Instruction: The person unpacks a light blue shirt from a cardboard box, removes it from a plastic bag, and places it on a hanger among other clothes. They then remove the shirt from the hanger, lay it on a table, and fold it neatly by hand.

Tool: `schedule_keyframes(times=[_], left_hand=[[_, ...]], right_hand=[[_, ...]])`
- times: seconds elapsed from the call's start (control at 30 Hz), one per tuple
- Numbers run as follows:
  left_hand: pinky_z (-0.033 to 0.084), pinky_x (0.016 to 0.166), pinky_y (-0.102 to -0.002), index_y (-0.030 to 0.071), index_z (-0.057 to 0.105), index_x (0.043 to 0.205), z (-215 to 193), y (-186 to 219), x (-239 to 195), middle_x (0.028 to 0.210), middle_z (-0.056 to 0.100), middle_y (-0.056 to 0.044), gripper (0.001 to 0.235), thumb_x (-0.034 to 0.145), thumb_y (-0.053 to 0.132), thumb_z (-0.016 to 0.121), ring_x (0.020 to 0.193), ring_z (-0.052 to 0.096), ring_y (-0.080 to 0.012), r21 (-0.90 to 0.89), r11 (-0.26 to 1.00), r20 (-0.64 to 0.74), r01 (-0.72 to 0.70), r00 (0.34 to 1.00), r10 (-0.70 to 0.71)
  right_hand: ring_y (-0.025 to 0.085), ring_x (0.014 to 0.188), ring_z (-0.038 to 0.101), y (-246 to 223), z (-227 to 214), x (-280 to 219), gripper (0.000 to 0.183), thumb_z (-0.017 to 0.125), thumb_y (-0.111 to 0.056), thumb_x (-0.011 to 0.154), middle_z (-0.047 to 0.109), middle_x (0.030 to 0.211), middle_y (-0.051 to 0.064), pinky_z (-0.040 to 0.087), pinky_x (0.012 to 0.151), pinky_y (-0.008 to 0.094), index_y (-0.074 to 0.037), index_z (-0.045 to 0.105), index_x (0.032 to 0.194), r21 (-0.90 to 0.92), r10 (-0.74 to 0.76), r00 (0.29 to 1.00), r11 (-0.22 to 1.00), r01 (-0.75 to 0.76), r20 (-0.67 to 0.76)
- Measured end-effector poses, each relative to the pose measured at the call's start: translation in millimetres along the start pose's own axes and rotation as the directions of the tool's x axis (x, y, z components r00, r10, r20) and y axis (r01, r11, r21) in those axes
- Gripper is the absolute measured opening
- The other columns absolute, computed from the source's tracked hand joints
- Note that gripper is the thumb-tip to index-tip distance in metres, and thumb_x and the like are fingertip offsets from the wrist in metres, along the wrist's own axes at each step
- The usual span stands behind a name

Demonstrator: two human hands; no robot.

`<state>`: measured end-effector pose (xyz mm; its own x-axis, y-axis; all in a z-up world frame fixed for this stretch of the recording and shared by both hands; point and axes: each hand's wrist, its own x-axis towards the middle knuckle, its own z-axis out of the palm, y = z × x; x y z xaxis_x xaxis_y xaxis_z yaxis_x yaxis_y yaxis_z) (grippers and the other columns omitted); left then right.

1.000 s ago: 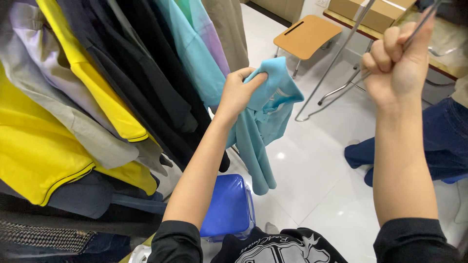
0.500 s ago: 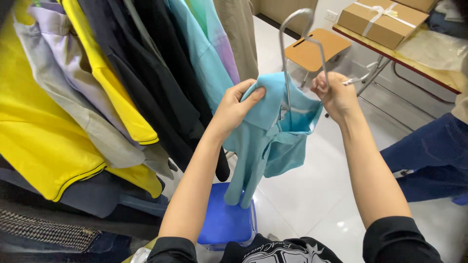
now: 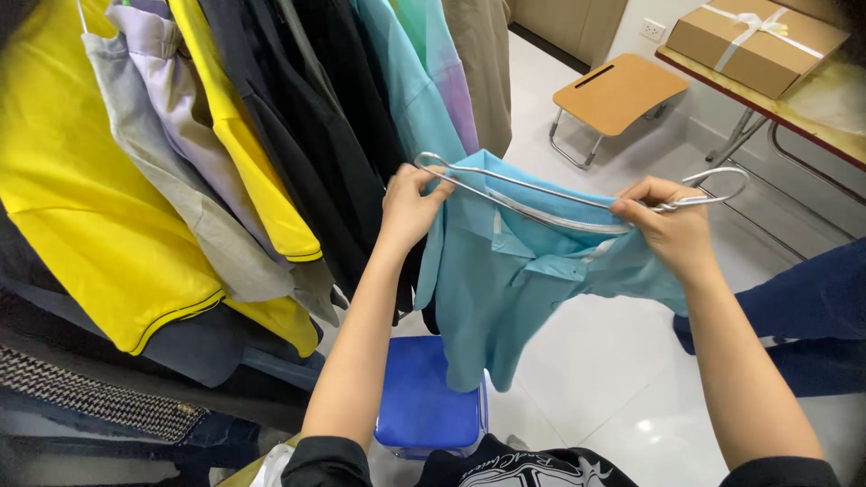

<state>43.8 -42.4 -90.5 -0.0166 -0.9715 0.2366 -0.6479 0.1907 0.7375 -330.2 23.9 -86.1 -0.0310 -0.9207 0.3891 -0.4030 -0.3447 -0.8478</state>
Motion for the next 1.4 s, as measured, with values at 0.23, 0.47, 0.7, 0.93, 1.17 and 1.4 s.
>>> schedule_keyframes(times=[0.23,0.47,0.7,0.93,1.17,1.4], left_hand=[[0.056,0.044,-0.029,0.018,0.047,0.091,63.3,-29.3,-5.2,0.077,0.072,-0.005,0.022,0.11,0.029,0.048,0.064,0.074,-0.0167,-0.442,0.843,0.327,0.308,0.93,-0.168],[0.06,0.08,-0.03,0.013,0.051,0.123,62.3,21.8,-37.3,0.111,0.064,-0.005,0.055,0.082,0.034,0.081,0.088,0.067,-0.0161,-0.53,0.84,0.251,0.116,0.968,0.025],[0.055,0.084,-0.037,0.008,0.055,0.117,131.3,19.2,-16.5,0.104,0.062,-0.008,0.058,0.071,0.035,0.078,0.092,0.066,-0.0223,-0.46,0.888,-0.096,0.013,0.993,-0.064],[0.046,0.104,-0.042,0.005,0.051,0.121,176.8,1.0,-1.7,0.119,0.06,-0.015,0.065,0.07,0.036,0.078,0.119,0.06,-0.0336,-0.389,0.92,-0.155,-0.046,0.988,-0.016],[0.059,0.087,-0.034,0.017,0.062,0.127,121.5,-5.7,4.2,0.093,0.082,-0.007,0.048,0.082,0.005,0.072,0.087,0.077,-0.0212,-0.497,0.861,0.025,0.106,0.994,-0.108],[0.047,0.06,-0.026,0.015,0.078,0.083,84.2,-5.9,27.8,0.063,0.065,0.003,0.024,0.075,-0.007,0.074,0.06,0.053,-0.0073,-0.314,0.945,-0.001,-0.091,0.995,0.095]], right_hand=[[0.011,0.088,0.068,-69.5,11.0,-21.9,0.012,0.088,-0.006,0.086,0.077,0.092,0.005,0.049,0.079,0.024,-0.006,0.077,0.081,-0.077,0.107,0.982,0.992,-0.096,0.155],[0.015,0.098,0.069,-87.0,6.8,-50.5,0.014,0.088,-0.005,0.08,0.073,0.101,0.009,0.05,0.084,0.025,-0.009,0.075,0.079,0.043,0.12,0.964,0.99,-0.134,0.237],[0.017,0.109,0.068,-78.2,19.1,-77.9,0.008,0.083,-0.011,0.089,0.073,0.107,0.009,0.044,0.078,0.028,-0.011,0.076,0.085,-0.085,0.013,0.985,0.996,0.001,0.174],[0.013,0.097,0.062,-85.5,31.9,-95.4,0.008,0.08,-0.013,0.092,0.069,0.109,0.005,0.038,0.074,0.027,-0.014,0.074,0.087,-0.096,0.01,0.985,0.995,0.007,0.174],[0.013,0.079,0.059,-71.0,1.3,-100.2,0.004,0.083,-0.013,0.092,0.073,0.113,0.002,0.046,0.069,0.025,-0.013,0.079,0.09,-0.282,0.062,0.998,0.958,-0.052,0.026],[0.011,0.086,0.064,-43.0,-19.7,-122.1,0.025,0.083,-0.018,0.094,0.074,0.115,0.003,0.044,0.079,0.027,-0.012,0.069,0.075,-0.497,-0.039,0.999,0.867,0.023,-0.023]])
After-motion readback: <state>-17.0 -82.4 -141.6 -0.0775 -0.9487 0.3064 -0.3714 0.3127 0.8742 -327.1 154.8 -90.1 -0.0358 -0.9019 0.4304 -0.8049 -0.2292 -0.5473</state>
